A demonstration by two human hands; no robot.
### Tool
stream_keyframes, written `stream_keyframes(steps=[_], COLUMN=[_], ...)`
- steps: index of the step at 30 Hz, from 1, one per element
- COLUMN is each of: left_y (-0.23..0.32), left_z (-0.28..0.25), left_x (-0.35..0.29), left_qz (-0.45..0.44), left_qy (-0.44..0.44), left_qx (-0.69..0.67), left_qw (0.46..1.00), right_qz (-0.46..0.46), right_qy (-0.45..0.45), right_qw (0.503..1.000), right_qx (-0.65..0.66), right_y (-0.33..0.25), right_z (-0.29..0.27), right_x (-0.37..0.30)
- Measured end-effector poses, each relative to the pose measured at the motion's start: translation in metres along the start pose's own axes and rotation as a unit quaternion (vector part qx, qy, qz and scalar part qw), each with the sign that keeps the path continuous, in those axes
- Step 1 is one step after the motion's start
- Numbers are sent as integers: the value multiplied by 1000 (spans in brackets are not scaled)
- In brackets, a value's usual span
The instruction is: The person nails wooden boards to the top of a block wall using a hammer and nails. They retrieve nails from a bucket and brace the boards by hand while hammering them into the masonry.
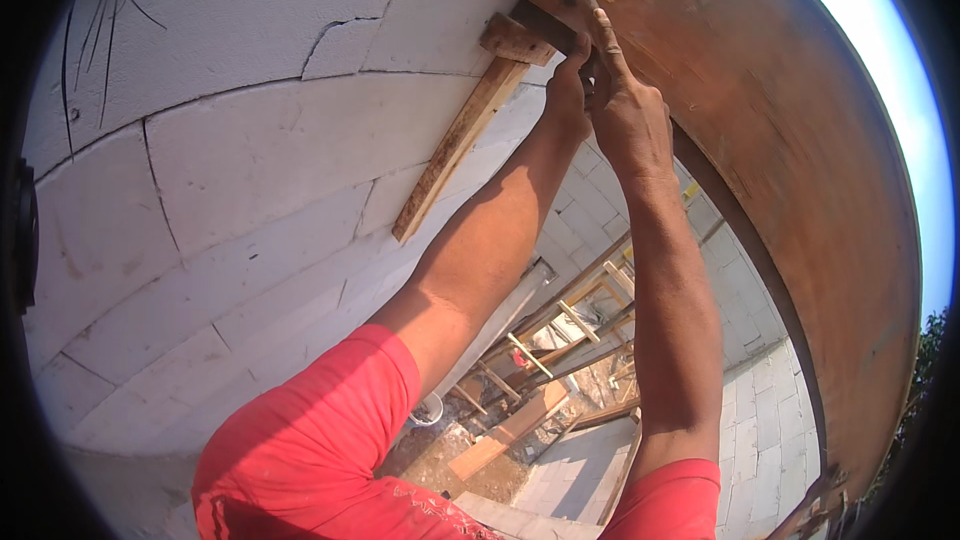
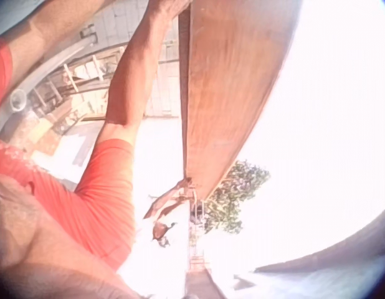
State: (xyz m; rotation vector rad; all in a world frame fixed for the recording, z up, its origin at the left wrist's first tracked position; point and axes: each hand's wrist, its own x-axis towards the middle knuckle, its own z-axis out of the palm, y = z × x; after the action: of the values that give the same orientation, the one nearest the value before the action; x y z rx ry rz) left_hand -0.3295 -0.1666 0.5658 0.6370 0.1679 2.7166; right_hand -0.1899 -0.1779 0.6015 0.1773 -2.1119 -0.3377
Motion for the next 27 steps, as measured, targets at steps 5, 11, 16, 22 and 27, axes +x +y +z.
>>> stream_keyframes(steps=[5, 11, 16, 22, 27], left_y=[-10, 13, -19, -3, -4], left_z=[9, -10, 3, -10, -7], left_x=[-14, 9, -14, 8, -3], left_qz=[-83, 2, -56, -25, -41], left_qy=[68, 30, 51, 49, -2], left_qx=[55, 25, 61, 28, 36], left_qw=[993, 999, 995, 998, 999], right_qz=[-116, -6, -33, -80, 38], right_qy=[199, -15, 64, 115, -123], right_qw=[973, 1000, 997, 990, 989], right_qx=[28, 7, -21, 29, -75], right_y=[-1, -21, 10, -18, 0], right_z=[-5, 2, 2, -6, -18], right_x=[-19, 6, -28, -8, 11])
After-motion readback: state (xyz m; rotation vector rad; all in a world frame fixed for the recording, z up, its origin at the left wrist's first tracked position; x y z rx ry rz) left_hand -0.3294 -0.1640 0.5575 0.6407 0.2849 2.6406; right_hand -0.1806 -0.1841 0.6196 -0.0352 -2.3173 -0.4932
